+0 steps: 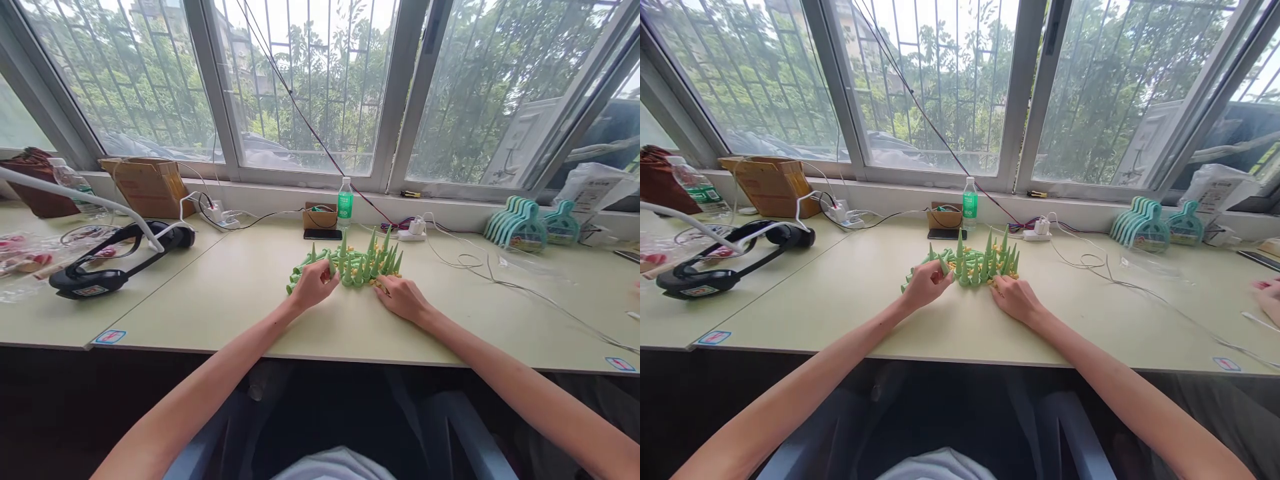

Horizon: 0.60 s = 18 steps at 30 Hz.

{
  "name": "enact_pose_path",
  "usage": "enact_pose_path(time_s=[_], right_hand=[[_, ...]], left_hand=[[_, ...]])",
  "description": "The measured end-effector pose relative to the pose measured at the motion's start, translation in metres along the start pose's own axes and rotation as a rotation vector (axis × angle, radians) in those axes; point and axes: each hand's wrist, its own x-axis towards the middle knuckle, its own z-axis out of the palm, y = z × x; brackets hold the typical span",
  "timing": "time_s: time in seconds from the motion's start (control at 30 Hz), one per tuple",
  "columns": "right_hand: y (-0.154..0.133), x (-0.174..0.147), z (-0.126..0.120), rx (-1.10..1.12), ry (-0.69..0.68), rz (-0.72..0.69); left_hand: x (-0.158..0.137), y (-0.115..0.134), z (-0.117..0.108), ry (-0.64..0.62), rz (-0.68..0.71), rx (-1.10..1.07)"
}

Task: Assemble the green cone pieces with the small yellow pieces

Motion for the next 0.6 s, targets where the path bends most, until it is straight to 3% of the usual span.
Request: enact_pose_path(time_s=[0.6], right_hand=[[0.0002, 0.0069, -0.005, 0.164, -0.056, -0.032]], left_hand=[[-0.0012, -0.0024, 0.0021, -0.06, 0.026, -0.023]])
